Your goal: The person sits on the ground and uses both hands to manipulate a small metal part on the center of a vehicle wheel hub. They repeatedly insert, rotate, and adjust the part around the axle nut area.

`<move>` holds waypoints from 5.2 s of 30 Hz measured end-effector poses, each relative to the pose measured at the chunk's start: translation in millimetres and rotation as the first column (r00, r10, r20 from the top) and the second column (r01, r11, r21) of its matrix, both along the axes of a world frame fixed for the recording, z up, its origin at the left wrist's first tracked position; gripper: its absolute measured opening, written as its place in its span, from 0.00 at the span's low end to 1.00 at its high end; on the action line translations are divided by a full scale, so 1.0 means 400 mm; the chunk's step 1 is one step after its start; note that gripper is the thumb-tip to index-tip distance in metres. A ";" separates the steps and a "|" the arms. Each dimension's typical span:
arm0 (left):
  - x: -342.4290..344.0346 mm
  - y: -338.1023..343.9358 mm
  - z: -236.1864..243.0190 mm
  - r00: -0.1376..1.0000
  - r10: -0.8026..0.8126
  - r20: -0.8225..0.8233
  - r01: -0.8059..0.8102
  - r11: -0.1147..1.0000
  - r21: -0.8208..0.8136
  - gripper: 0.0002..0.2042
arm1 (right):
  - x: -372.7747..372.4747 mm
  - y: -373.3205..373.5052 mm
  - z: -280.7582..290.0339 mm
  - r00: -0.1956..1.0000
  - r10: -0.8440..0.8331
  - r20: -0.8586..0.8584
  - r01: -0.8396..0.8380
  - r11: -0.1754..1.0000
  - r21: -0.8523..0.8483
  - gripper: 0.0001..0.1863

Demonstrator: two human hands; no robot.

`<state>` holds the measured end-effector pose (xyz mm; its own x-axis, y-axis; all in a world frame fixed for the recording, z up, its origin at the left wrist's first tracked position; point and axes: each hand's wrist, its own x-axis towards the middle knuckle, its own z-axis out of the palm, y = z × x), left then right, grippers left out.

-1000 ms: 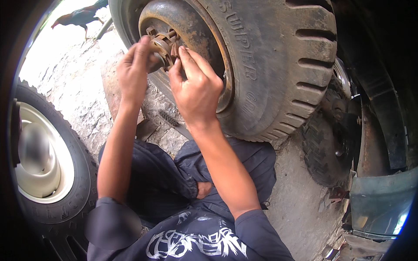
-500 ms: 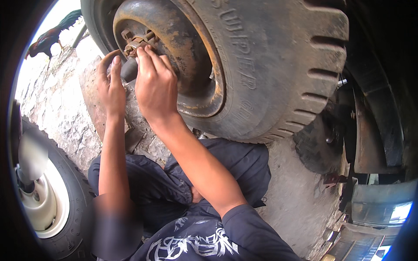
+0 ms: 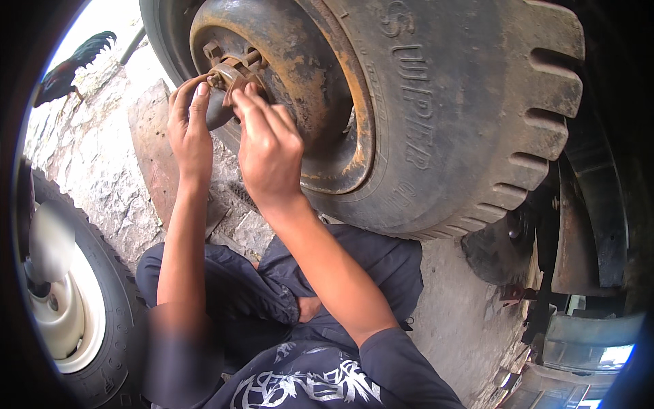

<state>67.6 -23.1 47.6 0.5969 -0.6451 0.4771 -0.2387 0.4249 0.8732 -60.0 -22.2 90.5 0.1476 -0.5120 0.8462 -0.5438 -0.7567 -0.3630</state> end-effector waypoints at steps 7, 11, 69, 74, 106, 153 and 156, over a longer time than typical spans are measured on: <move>0.003 -0.001 -0.026 0.990 0.052 0.133 -0.048 0.998 -0.036 0.16 | 0.010 0.004 0.021 1.000 0.000 0.027 -0.001 0.999 0.042 0.12; -0.016 -0.002 -0.035 0.986 0.061 0.158 -0.056 0.998 -0.036 0.18 | -0.003 -0.001 0.014 0.999 -0.033 0.028 0.032 0.999 0.027 0.11; -0.113 0.148 0.104 0.991 -0.091 -0.097 0.099 0.992 0.079 0.15 | -0.349 0.280 -0.262 0.999 0.048 0.013 -0.050 0.936 0.349 0.14; -0.073 0.010 0.126 0.995 0.047 0.091 -0.056 0.993 0.100 0.13 | -0.310 0.305 -0.311 0.991 0.061 0.117 -0.108 0.882 0.459 0.14; -0.172 -0.051 0.125 0.863 0.461 0.206 -0.496 0.851 0.173 0.10 | -0.318 0.302 -0.335 0.943 0.071 0.326 -0.233 0.840 0.490 0.13; -0.155 -0.012 0.099 0.631 0.417 0.654 -0.601 0.796 0.072 0.20 | -0.124 0.010 0.112 0.988 0.053 -0.142 -0.078 0.980 -0.180 0.21; -0.117 -0.013 0.087 0.647 0.411 0.642 -0.582 0.811 0.068 0.32 | -0.105 -0.068 0.110 0.993 0.084 -0.085 -0.098 0.980 -0.172 0.21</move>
